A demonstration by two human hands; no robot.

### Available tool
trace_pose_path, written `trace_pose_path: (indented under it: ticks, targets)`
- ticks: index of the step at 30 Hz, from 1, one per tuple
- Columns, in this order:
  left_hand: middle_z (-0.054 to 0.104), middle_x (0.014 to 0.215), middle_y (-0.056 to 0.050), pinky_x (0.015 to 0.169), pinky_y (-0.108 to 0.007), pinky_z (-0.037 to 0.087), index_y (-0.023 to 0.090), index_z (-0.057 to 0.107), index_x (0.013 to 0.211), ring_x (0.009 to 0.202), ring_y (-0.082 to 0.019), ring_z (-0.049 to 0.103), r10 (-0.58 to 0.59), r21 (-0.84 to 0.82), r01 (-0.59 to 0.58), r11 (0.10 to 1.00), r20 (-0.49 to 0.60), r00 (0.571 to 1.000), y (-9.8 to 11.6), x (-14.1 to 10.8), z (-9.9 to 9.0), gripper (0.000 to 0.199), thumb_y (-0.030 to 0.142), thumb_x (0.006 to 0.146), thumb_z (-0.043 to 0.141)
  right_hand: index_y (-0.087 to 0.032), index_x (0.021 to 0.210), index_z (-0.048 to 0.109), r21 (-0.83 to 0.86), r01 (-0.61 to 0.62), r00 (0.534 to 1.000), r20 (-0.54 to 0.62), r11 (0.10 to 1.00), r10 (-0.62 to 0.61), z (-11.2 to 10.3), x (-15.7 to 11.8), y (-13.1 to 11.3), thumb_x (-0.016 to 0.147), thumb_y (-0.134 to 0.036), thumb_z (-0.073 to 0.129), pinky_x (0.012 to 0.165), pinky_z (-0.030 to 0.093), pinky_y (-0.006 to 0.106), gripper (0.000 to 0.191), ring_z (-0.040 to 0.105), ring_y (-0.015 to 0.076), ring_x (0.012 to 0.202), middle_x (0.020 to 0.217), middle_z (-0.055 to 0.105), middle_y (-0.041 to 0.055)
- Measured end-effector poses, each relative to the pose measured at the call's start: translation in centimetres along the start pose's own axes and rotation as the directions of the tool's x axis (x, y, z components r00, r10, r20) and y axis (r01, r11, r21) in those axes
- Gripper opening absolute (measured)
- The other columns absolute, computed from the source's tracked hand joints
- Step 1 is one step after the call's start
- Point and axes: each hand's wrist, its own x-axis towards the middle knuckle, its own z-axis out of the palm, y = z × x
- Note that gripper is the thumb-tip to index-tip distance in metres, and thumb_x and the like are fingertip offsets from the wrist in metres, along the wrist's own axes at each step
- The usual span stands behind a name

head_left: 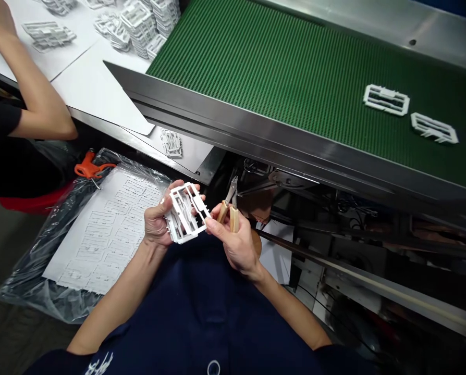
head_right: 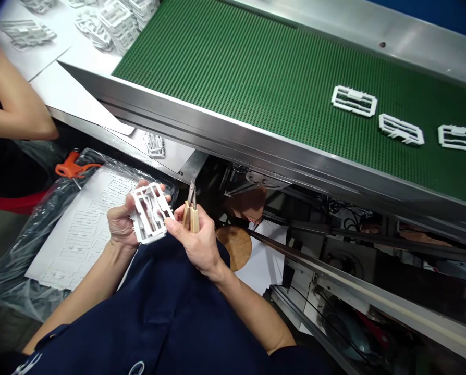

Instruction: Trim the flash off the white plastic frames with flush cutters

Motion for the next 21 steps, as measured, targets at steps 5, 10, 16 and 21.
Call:
trace_pose_path:
  ticks: [5,10,16,21]
  targets:
    - [0.064,0.114,-0.012,0.075,-0.032,0.056,0.018,0.063,0.110,0.102,-0.029,0.061,-0.041,0.042,0.041,0.998,0.005,0.999,-0.4,0.3,0.3,0.032,0.024,0.079,0.066,-0.019,0.082,0.056,-0.077,0.047,0.996,-0.071,0.996,-0.052,-0.8,0.7,-0.1,0.073,-0.027,0.070,0.060,0.041,0.022,0.019,0.046,0.0083,0.063,0.074,0.049,-0.0035]
    - [0.064,0.112,-0.012,0.078,-0.032,0.055,0.018,0.064,0.107,0.103,-0.029,0.060,-0.015,0.010,0.015,1.000,0.012,1.000,-0.3,-0.1,0.7,0.030,0.021,0.077,0.066,-0.019,0.082,0.056,-0.105,0.060,0.998,-0.001,0.993,-0.061,-1.2,0.9,-0.6,0.073,-0.024,0.070,0.062,0.040,0.022,0.018,0.045,0.0079,0.065,0.075,0.048,-0.0036]
    - [0.065,0.112,-0.009,0.079,-0.033,0.055,0.020,0.066,0.102,0.104,-0.030,0.060,0.073,-0.033,-0.072,0.997,0.033,0.997,0.7,-1.2,0.8,0.030,0.019,0.073,0.070,-0.019,0.084,0.055,-0.065,0.047,0.994,0.098,0.997,-0.040,-0.5,1.0,-1.2,0.072,-0.022,0.071,0.067,0.042,0.023,0.020,0.048,0.0090,0.069,0.077,0.052,-0.0027]
    - [0.066,0.111,-0.006,0.075,-0.029,0.056,0.021,0.068,0.099,0.103,-0.027,0.061,0.103,-0.048,-0.104,0.993,-0.013,0.995,0.9,-1.8,0.6,0.029,0.020,0.070,0.073,-0.020,0.084,0.055,-0.048,0.019,0.988,0.154,0.999,-0.011,-0.2,1.4,-1.3,0.068,-0.024,0.072,0.069,0.044,0.025,0.024,0.051,0.0111,0.071,0.078,0.056,-0.0016]
